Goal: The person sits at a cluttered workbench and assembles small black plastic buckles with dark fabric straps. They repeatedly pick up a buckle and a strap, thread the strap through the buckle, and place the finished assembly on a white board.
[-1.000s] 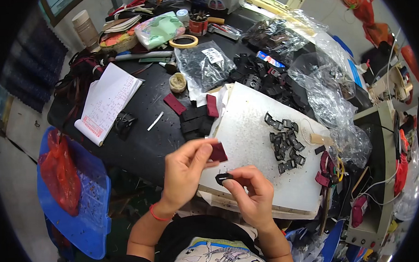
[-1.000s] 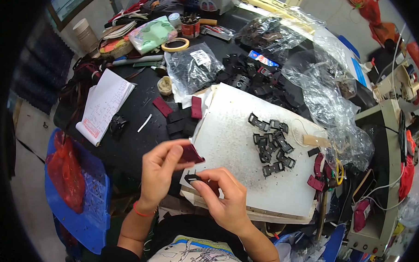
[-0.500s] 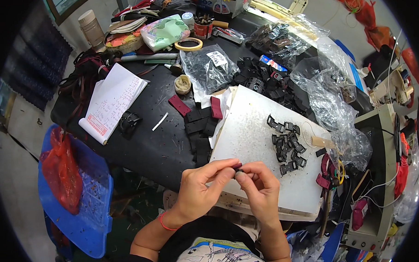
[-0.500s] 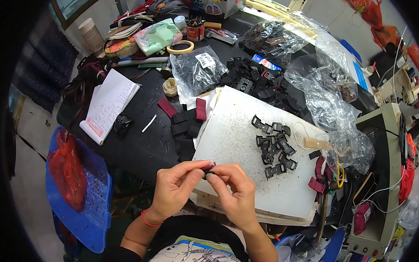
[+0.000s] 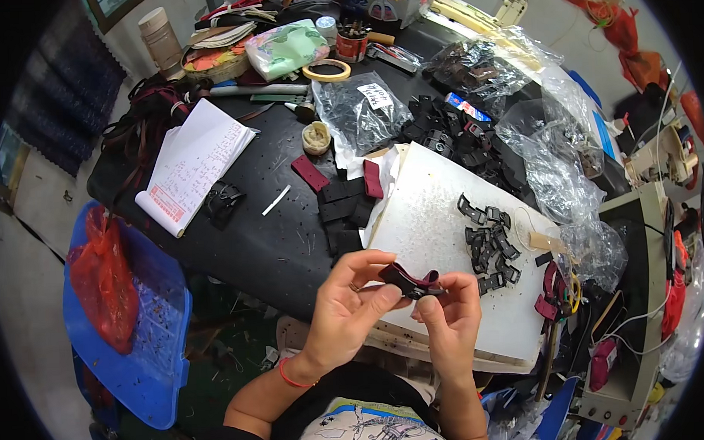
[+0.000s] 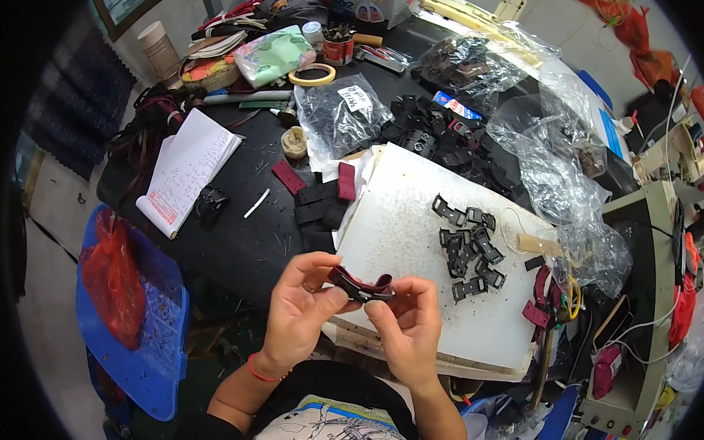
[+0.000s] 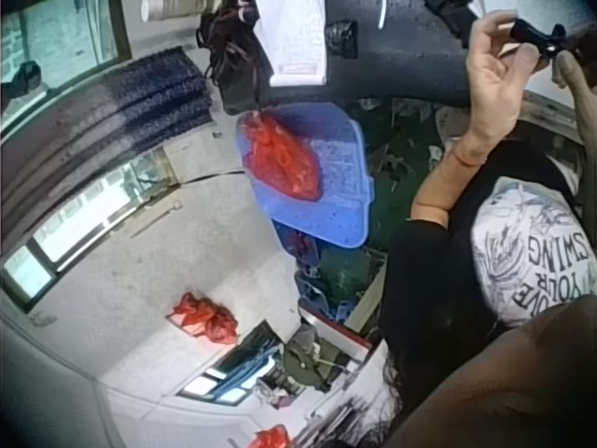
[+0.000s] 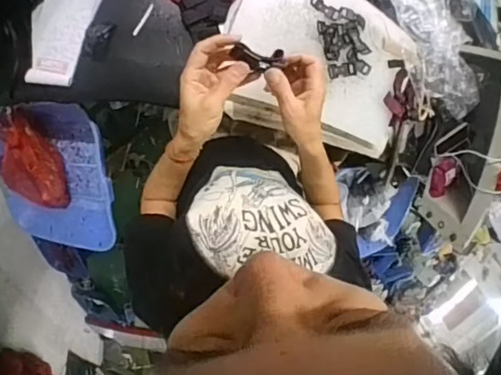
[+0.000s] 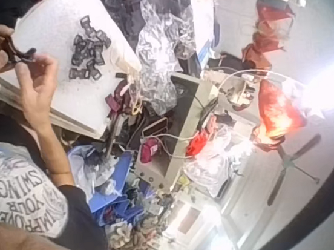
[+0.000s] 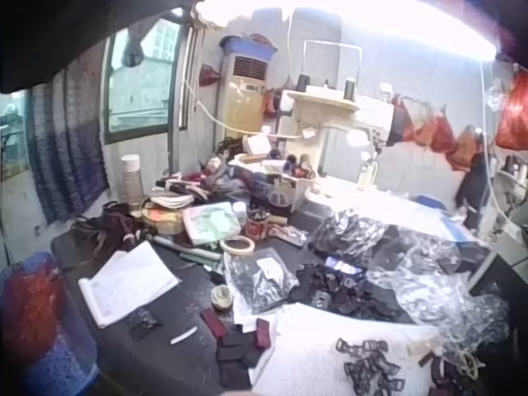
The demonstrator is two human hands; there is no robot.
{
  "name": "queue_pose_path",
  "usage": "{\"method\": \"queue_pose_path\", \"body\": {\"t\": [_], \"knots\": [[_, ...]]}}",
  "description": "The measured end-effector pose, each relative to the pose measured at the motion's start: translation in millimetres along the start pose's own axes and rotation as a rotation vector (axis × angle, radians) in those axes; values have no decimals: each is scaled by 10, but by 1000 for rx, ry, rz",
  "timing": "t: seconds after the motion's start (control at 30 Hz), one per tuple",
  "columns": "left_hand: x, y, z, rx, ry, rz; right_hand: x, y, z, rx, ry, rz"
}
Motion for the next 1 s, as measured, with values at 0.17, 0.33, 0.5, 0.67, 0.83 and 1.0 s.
{"method": "queue_pose_path", "body": {"t": [0.17,0.33,0.5,0.67,0.83,1.0], "knots": [[63,26,-8,-21,-278,285,36,-150,24,69,-66,49],[41,60,-36,-25,-206,422,34,-220,-1,338,-66,-214],[9,44,-71,39,-130,299,9,-218,-20,411,-29,-281],[1,14,-55,28,-63,315,-16,-204,-36,465,-34,-338],[-31,-2,-81,-77,-2,360,-25,-207,-39,457,-36,-383],[-34,90,-23,-259,-218,545,-29,-189,10,2,36,-73]]}}
Point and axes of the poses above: each hand's wrist, its own z-axis towards the middle knuckle, its own x-axis out of the back of the hand, y = z × x, the point moved 3 cm from there along z, towards the middle knuckle, and after that the axes turned 15 degrees about y, right-handed, at the moved point
